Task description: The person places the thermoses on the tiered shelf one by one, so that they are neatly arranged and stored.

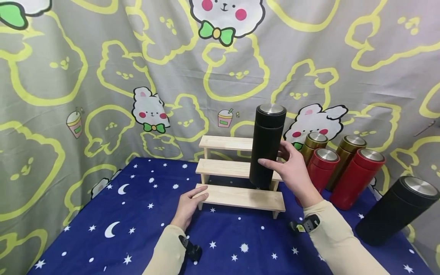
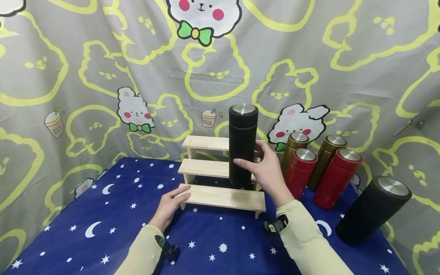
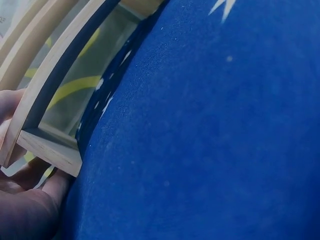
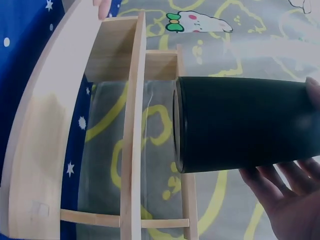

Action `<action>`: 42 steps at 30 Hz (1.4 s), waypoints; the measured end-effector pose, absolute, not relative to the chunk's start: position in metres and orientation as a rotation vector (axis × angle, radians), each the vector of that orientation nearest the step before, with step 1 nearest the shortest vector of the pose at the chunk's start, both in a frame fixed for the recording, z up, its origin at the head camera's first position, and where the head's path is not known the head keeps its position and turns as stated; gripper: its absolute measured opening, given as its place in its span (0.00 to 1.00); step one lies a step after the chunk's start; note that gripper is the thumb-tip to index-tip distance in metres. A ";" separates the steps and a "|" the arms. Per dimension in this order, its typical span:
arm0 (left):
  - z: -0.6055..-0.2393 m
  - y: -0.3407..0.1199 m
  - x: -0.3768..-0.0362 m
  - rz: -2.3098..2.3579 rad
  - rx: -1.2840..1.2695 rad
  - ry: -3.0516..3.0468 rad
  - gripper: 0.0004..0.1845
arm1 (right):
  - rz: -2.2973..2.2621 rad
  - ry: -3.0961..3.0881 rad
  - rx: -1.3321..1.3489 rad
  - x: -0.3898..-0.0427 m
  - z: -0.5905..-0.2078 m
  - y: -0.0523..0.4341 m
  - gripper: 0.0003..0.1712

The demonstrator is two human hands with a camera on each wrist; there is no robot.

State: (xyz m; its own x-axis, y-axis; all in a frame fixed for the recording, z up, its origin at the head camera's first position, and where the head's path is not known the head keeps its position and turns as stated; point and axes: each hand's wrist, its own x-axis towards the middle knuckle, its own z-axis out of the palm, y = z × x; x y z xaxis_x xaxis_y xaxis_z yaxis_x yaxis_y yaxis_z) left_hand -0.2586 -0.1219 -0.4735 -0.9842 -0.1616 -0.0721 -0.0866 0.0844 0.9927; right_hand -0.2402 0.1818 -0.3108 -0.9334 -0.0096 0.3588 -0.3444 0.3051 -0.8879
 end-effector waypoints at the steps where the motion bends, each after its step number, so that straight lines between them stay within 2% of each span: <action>1: -0.474 -0.122 -0.258 -2.076 0.257 -2.269 0.19 | 1.676 -2.285 0.321 -0.242 -0.310 0.181 0.42; 16: -0.470 -0.123 -0.257 -2.066 0.226 -2.322 0.19 | 1.801 -2.211 0.412 -0.276 -0.293 0.158 0.44; 29: -0.475 -0.118 -0.258 -2.056 0.237 -2.291 0.19 | 1.794 -2.204 0.517 -0.303 -0.277 0.134 0.41; 42: -0.478 -0.120 -0.257 -2.029 0.252 -2.293 0.18 | 1.835 -2.185 0.518 -0.325 -0.274 0.121 0.41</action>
State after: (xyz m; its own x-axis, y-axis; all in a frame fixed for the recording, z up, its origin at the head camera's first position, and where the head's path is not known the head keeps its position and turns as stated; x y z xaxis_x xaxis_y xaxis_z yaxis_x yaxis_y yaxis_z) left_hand -0.2570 -0.1204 -0.4776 -0.9842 -0.1679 -0.0567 -0.0768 0.1155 0.9903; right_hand -0.3255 0.1212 -0.2739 -0.9080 -0.1142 0.4030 -0.4167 0.1482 -0.8969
